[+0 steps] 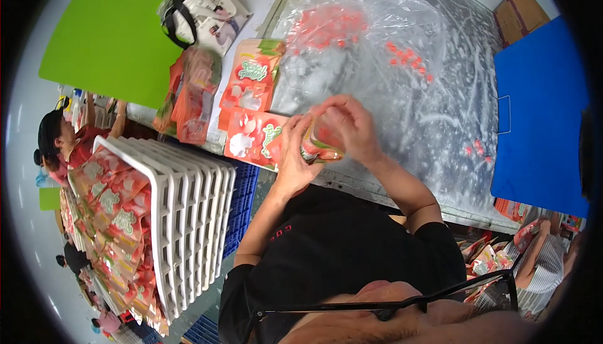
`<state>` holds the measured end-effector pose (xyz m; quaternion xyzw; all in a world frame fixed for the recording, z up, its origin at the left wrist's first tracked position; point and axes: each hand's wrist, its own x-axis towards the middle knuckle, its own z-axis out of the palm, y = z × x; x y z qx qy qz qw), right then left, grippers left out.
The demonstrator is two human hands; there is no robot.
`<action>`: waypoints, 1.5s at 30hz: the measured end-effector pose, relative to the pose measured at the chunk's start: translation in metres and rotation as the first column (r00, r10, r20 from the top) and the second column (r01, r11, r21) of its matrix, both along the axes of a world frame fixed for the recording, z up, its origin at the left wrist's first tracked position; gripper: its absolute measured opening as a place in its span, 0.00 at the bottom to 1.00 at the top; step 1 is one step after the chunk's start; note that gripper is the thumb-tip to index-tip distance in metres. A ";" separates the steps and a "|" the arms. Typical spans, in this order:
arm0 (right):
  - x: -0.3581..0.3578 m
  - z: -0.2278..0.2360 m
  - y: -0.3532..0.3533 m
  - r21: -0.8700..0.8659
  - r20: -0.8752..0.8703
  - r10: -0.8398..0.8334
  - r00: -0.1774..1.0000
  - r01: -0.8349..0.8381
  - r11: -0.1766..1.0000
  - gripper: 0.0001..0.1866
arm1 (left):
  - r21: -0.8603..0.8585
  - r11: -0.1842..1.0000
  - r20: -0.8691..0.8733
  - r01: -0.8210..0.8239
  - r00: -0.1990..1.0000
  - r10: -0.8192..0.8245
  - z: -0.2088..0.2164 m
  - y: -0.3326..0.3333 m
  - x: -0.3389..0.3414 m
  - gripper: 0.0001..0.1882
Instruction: Packaging small pink candies into plastic bags at a factory workbench.
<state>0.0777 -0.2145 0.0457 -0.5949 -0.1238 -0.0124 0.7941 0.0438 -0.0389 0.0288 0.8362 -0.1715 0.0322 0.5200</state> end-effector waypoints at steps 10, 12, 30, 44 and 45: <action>0.123 -0.102 -0.129 -0.677 0.604 -0.391 0.694 0.706 0.209 0.23 | -0.140 0.976 0.132 -0.166 0.974 0.185 -0.007 0.012 -0.004 0.47; 0.146 -0.126 -0.167 -0.775 0.583 -0.385 0.715 0.632 0.001 0.24 | -0.182 0.963 -0.007 -0.201 0.979 0.203 -0.015 0.015 -0.007 0.47; 0.014 -0.127 -0.150 -0.214 -0.207 -0.460 0.863 0.419 0.882 0.34 | -0.172 0.965 -0.108 -0.198 0.977 0.182 -0.021 0.041 -0.025 0.46; 0.037 -0.135 -0.155 -0.817 0.559 -0.193 0.806 0.575 0.034 0.30 | -0.175 0.974 -0.068 -0.146 0.988 0.136 -0.013 0.038 -0.028 0.46; 0.034 -0.134 -0.151 -0.833 0.528 -0.167 0.833 0.546 0.088 0.29 | -0.184 0.971 -0.075 -0.154 0.987 0.142 -0.009 0.036 -0.029 0.46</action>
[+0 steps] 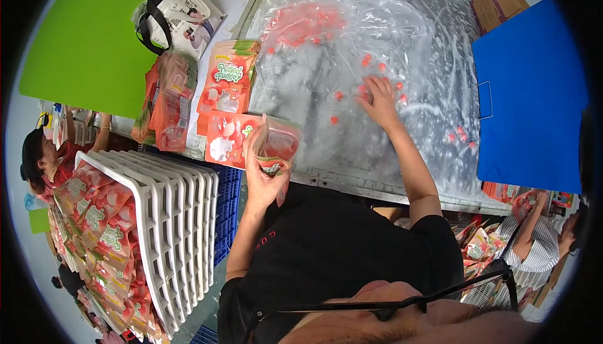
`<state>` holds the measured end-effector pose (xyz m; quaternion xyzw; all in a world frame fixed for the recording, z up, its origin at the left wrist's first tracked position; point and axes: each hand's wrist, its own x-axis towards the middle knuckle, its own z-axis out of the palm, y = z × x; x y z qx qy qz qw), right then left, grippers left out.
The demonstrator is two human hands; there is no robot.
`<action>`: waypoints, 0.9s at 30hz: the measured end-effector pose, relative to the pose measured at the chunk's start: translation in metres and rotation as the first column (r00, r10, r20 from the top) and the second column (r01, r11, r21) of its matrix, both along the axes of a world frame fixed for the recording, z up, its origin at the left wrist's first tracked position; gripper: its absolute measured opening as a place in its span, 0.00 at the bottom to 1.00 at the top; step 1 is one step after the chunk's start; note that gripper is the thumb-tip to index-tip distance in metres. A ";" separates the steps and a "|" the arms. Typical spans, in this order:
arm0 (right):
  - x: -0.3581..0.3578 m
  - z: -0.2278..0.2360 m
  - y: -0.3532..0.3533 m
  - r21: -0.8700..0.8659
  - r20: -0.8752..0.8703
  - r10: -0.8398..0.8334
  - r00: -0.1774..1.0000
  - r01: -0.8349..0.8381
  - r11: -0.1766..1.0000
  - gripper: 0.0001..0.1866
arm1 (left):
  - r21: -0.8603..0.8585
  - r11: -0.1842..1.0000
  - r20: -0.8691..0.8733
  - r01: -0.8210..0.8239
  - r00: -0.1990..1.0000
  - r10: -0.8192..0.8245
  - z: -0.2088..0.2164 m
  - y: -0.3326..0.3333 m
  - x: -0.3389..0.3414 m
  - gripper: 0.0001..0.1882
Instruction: Packaging small pink candies into plastic bags at a factory workbench.
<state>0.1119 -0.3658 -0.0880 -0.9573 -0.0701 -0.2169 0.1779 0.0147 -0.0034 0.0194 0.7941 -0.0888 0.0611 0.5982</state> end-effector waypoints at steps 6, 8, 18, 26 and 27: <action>-0.017 0.011 0.036 0.752 -0.239 0.296 0.925 -0.016 0.659 0.29 | -0.026 1.000 -0.052 -0.006 0.999 0.005 -0.010 0.002 0.000 0.46; -0.014 0.006 0.037 0.927 -0.226 0.365 0.903 0.085 0.365 0.29 | -0.061 0.998 -0.097 -0.019 0.995 0.013 -0.014 0.003 -0.003 0.46; 0.004 -0.002 0.056 0.751 -0.108 0.353 0.929 -0.156 0.641 0.23 | -0.097 0.992 -0.102 -0.078 0.992 0.068 -0.012 0.016 -0.006 0.43; 0.031 0.009 0.093 0.160 -0.253 0.507 0.824 -0.481 0.862 0.23 | -0.009 0.998 0.043 -0.064 0.997 0.064 -0.008 0.017 0.000 0.34; 0.033 0.011 0.094 0.192 -0.315 0.535 0.784 -0.500 0.845 0.24 | -0.055 0.996 0.020 -0.064 0.998 0.066 -0.006 0.016 -0.001 0.34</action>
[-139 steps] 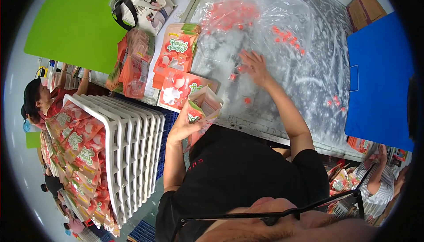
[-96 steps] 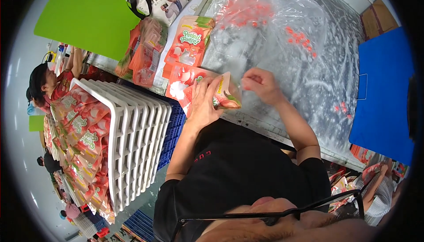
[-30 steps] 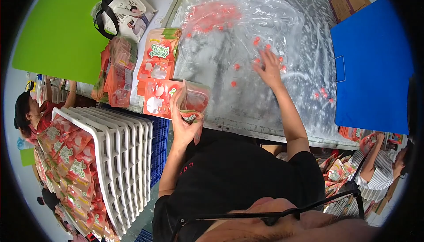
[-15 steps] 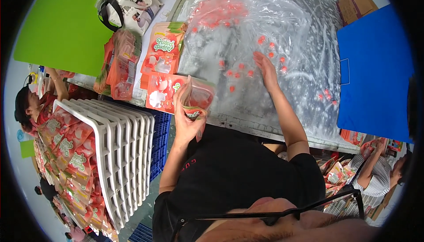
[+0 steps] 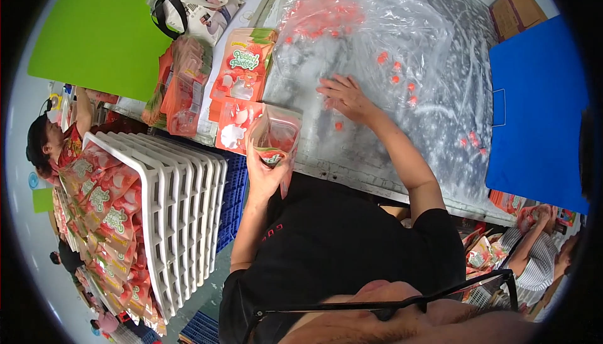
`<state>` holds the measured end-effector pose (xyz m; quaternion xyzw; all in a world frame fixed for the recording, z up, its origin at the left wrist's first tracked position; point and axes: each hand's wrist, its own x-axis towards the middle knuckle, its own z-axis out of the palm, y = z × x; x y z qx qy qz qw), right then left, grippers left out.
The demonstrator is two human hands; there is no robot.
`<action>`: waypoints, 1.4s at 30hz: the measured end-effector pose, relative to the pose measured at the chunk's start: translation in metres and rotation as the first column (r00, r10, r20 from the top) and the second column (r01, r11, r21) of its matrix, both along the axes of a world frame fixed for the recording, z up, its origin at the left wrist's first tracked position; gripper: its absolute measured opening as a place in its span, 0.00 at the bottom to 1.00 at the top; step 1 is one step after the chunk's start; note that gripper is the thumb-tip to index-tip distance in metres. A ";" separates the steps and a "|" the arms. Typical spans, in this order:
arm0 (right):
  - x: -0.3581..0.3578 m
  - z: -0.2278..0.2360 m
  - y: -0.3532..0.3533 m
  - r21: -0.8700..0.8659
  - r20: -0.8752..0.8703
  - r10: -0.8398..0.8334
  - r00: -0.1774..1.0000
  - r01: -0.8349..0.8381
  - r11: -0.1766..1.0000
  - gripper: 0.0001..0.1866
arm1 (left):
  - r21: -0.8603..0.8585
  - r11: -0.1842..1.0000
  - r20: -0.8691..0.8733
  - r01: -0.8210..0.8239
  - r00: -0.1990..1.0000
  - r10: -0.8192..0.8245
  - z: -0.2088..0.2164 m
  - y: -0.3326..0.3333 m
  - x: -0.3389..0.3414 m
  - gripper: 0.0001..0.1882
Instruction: Packaging small pink candies into plastic bags at a factory workbench.
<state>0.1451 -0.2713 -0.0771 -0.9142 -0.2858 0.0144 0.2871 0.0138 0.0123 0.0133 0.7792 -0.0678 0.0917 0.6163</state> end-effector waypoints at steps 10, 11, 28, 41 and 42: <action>-0.068 0.000 0.020 -0.011 0.249 0.105 0.963 -0.105 0.994 0.18 | 0.039 0.999 -0.025 -0.001 1.000 0.002 -0.015 0.006 -0.003 0.35; -0.067 -0.008 0.016 -0.019 0.252 0.100 0.962 -0.099 0.995 0.18 | -0.028 0.999 -0.095 -0.015 0.995 0.013 -0.014 0.002 -0.003 0.44; -0.091 0.113 0.077 0.952 -0.265 -0.003 0.964 0.262 0.156 0.06 | 0.331 0.938 0.055 0.107 0.990 -0.133 0.008 -0.047 0.010 0.47; -0.057 0.057 -0.035 0.243 0.483 -0.387 0.785 0.305 0.921 0.23 | 0.257 0.965 0.115 0.041 0.991 -0.073 0.010 -0.046 0.008 0.45; -0.043 0.037 -0.061 0.180 0.476 -0.457 0.751 0.425 0.887 0.25 | 0.255 0.966 0.121 0.037 0.990 -0.070 0.011 -0.045 0.009 0.45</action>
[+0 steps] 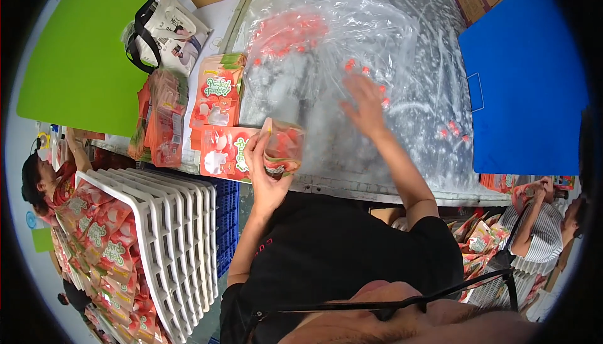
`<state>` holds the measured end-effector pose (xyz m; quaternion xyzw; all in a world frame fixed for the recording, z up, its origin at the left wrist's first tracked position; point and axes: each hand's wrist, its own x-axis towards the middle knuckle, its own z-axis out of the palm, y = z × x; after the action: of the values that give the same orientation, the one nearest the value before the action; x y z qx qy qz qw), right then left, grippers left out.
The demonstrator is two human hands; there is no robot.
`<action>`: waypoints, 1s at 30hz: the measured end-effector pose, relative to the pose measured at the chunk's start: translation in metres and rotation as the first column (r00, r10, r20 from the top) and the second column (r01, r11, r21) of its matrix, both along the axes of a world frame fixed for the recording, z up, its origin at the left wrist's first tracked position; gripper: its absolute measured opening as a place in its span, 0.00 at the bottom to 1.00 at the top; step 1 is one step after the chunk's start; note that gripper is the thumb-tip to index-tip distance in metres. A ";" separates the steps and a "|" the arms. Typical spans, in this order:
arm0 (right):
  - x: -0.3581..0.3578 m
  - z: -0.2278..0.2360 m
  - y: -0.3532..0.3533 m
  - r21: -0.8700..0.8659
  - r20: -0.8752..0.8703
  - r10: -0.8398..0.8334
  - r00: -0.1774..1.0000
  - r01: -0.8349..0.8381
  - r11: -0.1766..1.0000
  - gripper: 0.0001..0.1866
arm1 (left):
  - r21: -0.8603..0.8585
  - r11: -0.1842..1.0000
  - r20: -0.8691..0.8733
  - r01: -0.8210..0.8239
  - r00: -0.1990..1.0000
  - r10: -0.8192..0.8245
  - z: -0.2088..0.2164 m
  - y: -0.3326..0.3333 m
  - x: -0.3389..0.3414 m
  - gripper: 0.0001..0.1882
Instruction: Packaging small pink candies into plastic bags at a factory workbench.
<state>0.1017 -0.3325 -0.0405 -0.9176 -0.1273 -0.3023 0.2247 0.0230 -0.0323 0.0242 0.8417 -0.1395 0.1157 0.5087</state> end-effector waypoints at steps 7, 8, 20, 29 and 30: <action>0.086 -0.023 -0.070 -0.239 -0.471 0.012 0.882 -0.140 0.961 0.27 | -0.003 1.000 -0.004 0.029 1.000 -0.029 0.003 0.000 0.001 0.45; 0.084 -0.024 -0.077 -0.236 -0.471 0.008 0.882 -0.135 0.962 0.27 | -0.027 0.999 0.013 0.039 0.999 -0.038 0.002 -0.001 0.001 0.44; -0.019 -0.034 -0.089 -0.198 -0.195 -0.033 0.980 -0.007 0.980 0.20 | -0.729 0.666 -0.422 -0.159 0.870 -0.254 -0.046 0.020 -0.011 0.42; -0.012 -0.057 -0.114 -0.014 -0.145 -0.099 0.984 0.098 0.995 0.13 | -0.342 0.938 -0.203 0.058 0.970 -0.134 -0.062 -0.001 -0.001 0.39; -0.012 -0.080 -0.141 0.341 -0.281 -0.119 0.952 0.215 0.915 0.12 | -0.299 0.942 -0.119 0.154 0.973 -0.197 -0.059 -0.005 0.000 0.40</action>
<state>0.0895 -0.4738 -0.1203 -0.8979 0.0409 -0.2188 0.3799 0.0233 -0.0370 -0.0352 0.7490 -0.1579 0.0267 0.6430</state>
